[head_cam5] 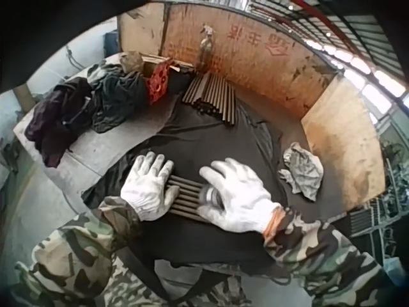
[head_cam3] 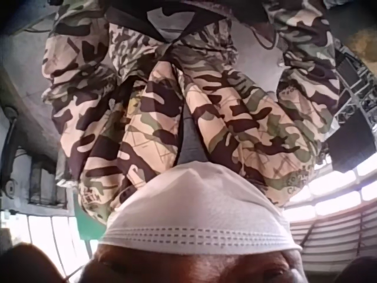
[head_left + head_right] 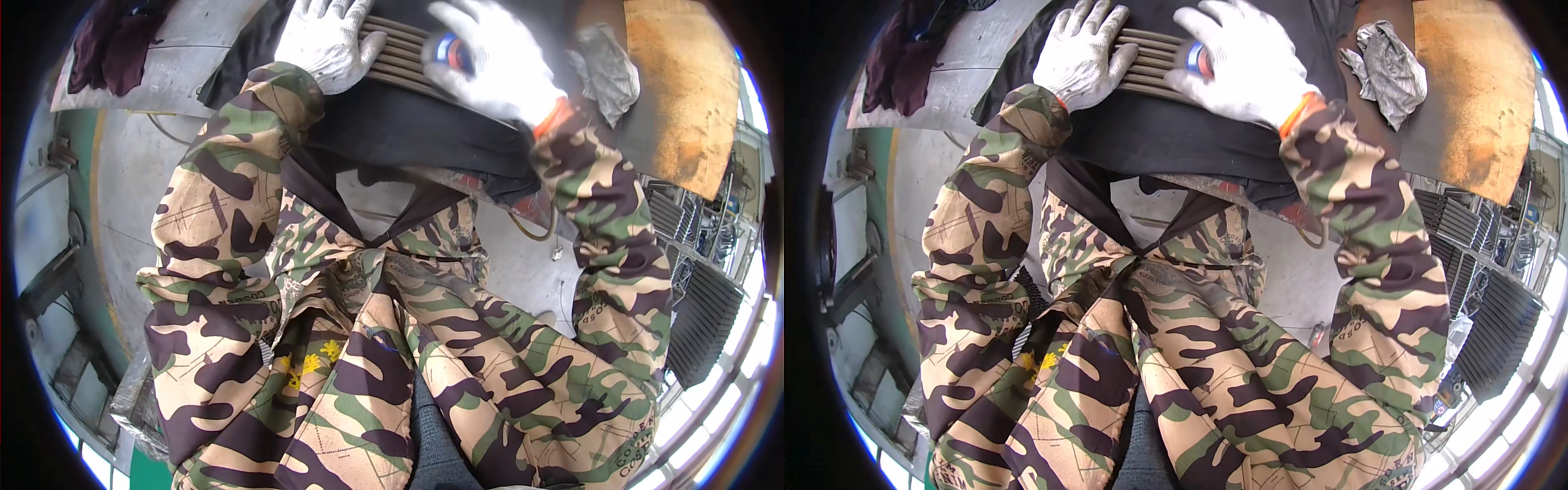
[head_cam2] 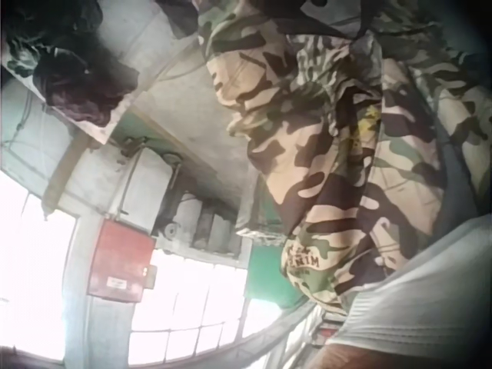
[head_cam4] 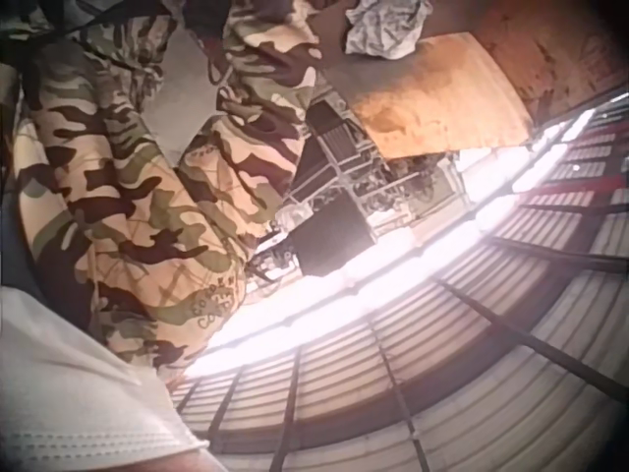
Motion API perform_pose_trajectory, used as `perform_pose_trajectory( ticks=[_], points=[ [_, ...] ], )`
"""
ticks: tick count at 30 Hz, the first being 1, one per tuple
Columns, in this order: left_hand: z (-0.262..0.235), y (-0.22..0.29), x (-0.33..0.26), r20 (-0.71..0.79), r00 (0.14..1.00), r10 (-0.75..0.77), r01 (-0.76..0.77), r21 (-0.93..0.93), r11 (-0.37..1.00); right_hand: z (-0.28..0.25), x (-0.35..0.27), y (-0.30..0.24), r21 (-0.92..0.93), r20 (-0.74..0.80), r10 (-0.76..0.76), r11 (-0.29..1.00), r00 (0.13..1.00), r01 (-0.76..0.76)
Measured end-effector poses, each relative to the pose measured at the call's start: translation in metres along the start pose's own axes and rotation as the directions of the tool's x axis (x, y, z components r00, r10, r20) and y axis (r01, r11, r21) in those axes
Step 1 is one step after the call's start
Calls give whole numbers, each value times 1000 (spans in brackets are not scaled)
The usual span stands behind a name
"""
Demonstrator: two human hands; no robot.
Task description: Grinding and smoothing a bundle of metal rods using a pneumatic orbital sander.
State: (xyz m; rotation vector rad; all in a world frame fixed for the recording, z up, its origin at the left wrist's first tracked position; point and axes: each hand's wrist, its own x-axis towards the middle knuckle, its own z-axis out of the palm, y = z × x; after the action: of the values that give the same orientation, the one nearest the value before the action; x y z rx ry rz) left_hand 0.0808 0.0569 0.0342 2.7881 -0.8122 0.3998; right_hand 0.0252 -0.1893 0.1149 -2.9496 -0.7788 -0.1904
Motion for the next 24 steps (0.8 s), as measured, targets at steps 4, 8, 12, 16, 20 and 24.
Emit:
perform_pose_trajectory(
  ticks=[4,8,12,16,20,24],
  points=[
    [-5,2,1,17,1000,-7,7,4,1000,3,-3,26,-54,-82,18,998,996,-23],
    [-1,1,1,-14,1000,6,-6,4,1000,10,-27,40,-49,-117,42,998,992,-48],
    [-4,3,5,-30,999,31,-30,21,999,12,-51,44,-54,-108,-9,999,994,3],
    [1,-3,6,-3,1000,24,-23,32,999,10,-56,56,-70,-38,71,995,997,-74],
    [2,0,9,-40,998,55,-53,34,998,7,-75,41,-84,-29,16,996,999,-18],
    [0,-2,6,-9,1000,17,-17,52,999,6,-52,39,19,5,193,981,981,-193]
  ],
)
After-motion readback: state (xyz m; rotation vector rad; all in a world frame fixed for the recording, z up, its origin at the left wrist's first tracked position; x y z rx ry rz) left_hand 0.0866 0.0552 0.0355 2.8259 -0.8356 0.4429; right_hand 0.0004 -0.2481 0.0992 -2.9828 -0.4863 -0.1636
